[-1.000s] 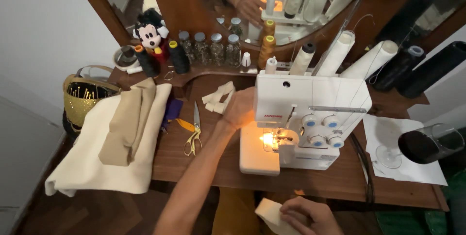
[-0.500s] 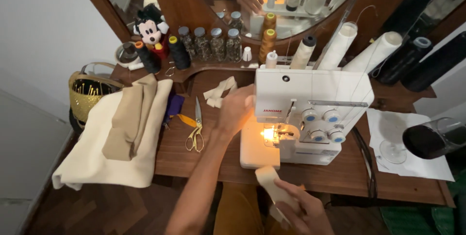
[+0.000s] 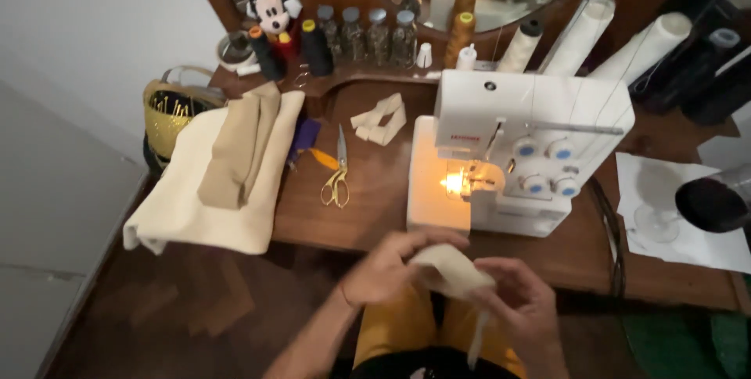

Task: Sewing a strip of fabric using an overlock sewing machine.

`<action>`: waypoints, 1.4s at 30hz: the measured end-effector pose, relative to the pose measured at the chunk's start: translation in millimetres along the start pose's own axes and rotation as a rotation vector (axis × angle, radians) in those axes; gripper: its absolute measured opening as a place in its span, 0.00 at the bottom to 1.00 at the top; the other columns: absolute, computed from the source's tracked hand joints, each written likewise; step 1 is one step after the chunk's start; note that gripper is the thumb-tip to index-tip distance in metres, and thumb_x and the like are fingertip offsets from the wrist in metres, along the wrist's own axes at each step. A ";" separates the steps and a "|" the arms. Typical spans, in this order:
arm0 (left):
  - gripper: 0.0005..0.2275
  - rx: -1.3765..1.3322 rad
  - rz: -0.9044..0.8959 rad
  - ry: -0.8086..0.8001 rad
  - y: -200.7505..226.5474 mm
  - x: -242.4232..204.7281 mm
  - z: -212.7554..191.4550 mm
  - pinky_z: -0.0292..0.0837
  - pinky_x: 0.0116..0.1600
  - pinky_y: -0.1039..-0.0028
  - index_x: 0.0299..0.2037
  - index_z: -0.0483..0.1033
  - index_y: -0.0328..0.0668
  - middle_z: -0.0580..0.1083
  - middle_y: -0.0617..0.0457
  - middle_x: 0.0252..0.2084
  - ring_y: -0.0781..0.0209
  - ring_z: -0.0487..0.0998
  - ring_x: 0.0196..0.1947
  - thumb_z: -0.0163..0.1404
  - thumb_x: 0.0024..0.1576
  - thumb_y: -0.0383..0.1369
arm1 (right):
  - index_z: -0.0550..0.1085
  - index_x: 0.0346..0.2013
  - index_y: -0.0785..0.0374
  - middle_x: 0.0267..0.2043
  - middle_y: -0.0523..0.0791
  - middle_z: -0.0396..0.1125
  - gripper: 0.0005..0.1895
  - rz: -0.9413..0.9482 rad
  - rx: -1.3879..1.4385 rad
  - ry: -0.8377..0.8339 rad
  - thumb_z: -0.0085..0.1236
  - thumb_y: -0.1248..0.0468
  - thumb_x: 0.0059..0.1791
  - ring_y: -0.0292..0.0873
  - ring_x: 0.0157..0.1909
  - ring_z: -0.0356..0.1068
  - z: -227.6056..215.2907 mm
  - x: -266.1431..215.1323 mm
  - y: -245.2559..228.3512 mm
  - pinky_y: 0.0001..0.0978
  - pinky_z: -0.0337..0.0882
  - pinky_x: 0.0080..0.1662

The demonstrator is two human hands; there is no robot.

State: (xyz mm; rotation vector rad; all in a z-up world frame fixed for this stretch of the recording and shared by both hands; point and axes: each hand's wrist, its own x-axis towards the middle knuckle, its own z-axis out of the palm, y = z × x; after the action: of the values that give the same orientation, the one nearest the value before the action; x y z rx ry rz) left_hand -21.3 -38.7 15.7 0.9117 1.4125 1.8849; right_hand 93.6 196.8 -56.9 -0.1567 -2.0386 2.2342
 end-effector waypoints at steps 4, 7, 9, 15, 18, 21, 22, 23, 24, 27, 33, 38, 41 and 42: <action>0.21 0.033 -0.162 -0.008 44.2 -14.7 -19.9 0.73 0.53 0.72 0.67 0.70 0.36 0.75 0.54 0.57 0.66 0.74 0.52 0.47 0.61 0.22 | 0.75 0.50 0.70 0.42 0.47 0.75 0.19 -0.110 -0.060 0.113 0.65 0.73 0.45 0.36 0.42 0.75 2.0 -7.5 -35.8 0.29 0.76 0.47; 0.23 -0.004 0.041 -0.158 54.7 -31.5 -34.9 0.68 0.66 0.78 0.67 0.66 0.37 0.72 0.56 0.62 0.70 0.73 0.61 0.49 0.60 0.22 | 0.75 0.49 0.70 0.38 0.45 0.73 0.17 -0.146 -0.162 0.143 0.65 0.72 0.46 0.34 0.39 0.72 -14.1 -13.6 -38.1 0.26 0.73 0.45; 0.23 0.146 0.044 -0.180 55.0 -41.0 -46.1 0.71 0.60 0.76 0.65 0.70 0.33 0.74 0.52 0.55 0.68 0.74 0.54 0.58 0.58 0.21 | 0.74 0.48 0.68 0.30 0.43 0.70 0.16 -0.032 -0.091 0.181 0.62 0.72 0.46 0.34 0.28 0.70 -16.6 -15.6 -48.1 0.26 0.72 0.27; 0.17 0.171 -0.029 -0.119 49.1 -59.6 -94.0 0.70 0.45 0.80 0.57 0.77 0.31 0.78 0.53 0.42 0.72 0.75 0.40 0.62 0.59 0.24 | 0.74 0.47 0.70 0.30 0.45 0.70 0.11 -0.142 0.266 0.122 0.57 0.74 0.49 0.29 0.20 0.63 -57.5 -27.7 -37.0 0.19 0.57 0.15; 0.15 0.350 -0.011 -0.098 76.8 -62.2 -88.5 0.72 0.43 0.82 0.56 0.78 0.35 0.78 0.57 0.41 0.76 0.75 0.38 0.61 0.58 0.25 | 0.75 0.46 0.71 0.29 0.47 0.72 0.10 -0.231 0.385 0.149 0.58 0.75 0.49 0.29 0.18 0.64 -92.8 -42.2 -26.8 0.18 0.59 0.16; 0.13 0.561 -0.134 -0.055 87.8 -65.0 -94.7 0.69 0.35 0.81 0.49 0.82 0.38 0.81 0.59 0.38 0.76 0.74 0.32 0.62 0.53 0.27 | 0.74 0.43 0.70 0.33 0.47 0.73 0.12 -0.270 0.159 0.203 0.61 0.75 0.46 0.33 0.27 0.70 -178.0 -67.1 27.9 0.24 0.70 0.29; 0.13 0.561 -0.130 -0.060 89.1 -64.0 -97.4 0.69 0.35 0.81 0.49 0.82 0.38 0.81 0.59 0.38 0.76 0.74 0.32 0.62 0.53 0.27 | 0.74 0.43 0.70 0.33 0.47 0.73 0.12 -0.274 0.157 0.206 0.61 0.75 0.46 0.33 0.27 0.70 -196.9 -75.1 35.5 0.24 0.70 0.29; 0.11 0.579 -0.108 -0.086 90.0 -64.5 -99.4 0.72 0.38 0.81 0.46 0.83 0.37 0.81 0.58 0.36 0.76 0.76 0.34 0.63 0.53 0.28 | 0.75 0.46 0.69 0.35 0.49 0.73 0.16 -0.151 -0.080 0.120 0.64 0.74 0.43 0.39 0.32 0.73 -216.3 -81.7 43.2 0.32 0.74 0.38; 0.10 0.597 -0.085 -0.113 90.8 -65.0 -101.3 0.74 0.41 0.80 0.42 0.84 0.36 0.81 0.57 0.34 0.76 0.78 0.36 0.64 0.52 0.29 | 0.75 0.48 0.69 0.37 0.51 0.74 0.21 -0.025 -0.316 0.036 0.68 0.74 0.41 0.45 0.38 0.76 -235.8 -88.3 51.0 0.39 0.78 0.47; 0.07 0.761 0.033 -0.088 99.5 -50.8 -85.8 0.73 0.35 0.77 0.34 0.84 0.40 0.82 0.56 0.29 0.70 0.80 0.29 0.66 0.51 0.34 | 0.71 0.61 0.62 0.55 0.47 0.70 0.40 0.170 -0.649 -0.319 0.78 0.68 0.36 0.43 0.58 0.72 -148.3 -75.7 -17.5 0.40 0.69 0.62; 0.13 1.150 0.209 -0.370 120.6 1.2 6.8 0.72 0.35 0.61 0.32 0.81 0.46 0.79 0.52 0.27 0.51 0.81 0.32 0.62 0.51 0.45 | 0.68 0.64 0.67 0.60 0.51 0.67 0.40 -0.238 -0.441 -0.333 0.73 0.61 0.40 0.47 0.60 0.66 31.9 -25.5 -54.0 0.38 0.66 0.59; 0.09 1.105 0.348 -0.359 129.2 8.8 -14.1 0.75 0.42 0.62 0.38 0.81 0.45 0.80 0.51 0.35 0.51 0.82 0.38 0.59 0.56 0.40 | 0.75 0.54 0.78 0.43 0.57 0.76 0.20 0.023 0.016 -0.185 0.63 0.63 0.54 0.49 0.42 0.75 21.3 -19.6 9.2 0.39 0.76 0.46; 0.07 1.043 0.384 -0.292 133.3 10.3 -25.8 0.77 0.44 0.64 0.40 0.81 0.43 0.80 0.50 0.39 0.51 0.82 0.41 0.57 0.58 0.35 | 0.73 0.56 0.79 0.40 0.57 0.75 0.23 0.085 0.189 -0.138 0.55 0.59 0.56 0.47 0.36 0.73 21.3 -14.7 -10.3 0.38 0.74 0.40; 0.06 1.019 0.390 -0.250 133.1 12.6 -29.2 0.77 0.45 0.65 0.41 0.82 0.42 0.80 0.50 0.40 0.50 0.82 0.41 0.57 0.58 0.33 | 0.70 0.60 0.77 0.40 0.55 0.74 0.27 0.085 0.277 -0.146 0.50 0.56 0.56 0.45 0.35 0.70 22.3 -13.6 -16.4 0.37 0.72 0.39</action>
State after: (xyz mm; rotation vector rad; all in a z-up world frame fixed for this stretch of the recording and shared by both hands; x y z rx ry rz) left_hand -60.8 -77.7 140.7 1.9233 2.1552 1.1162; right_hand 103.8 174.3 -38.5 -0.0577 -1.7900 2.6228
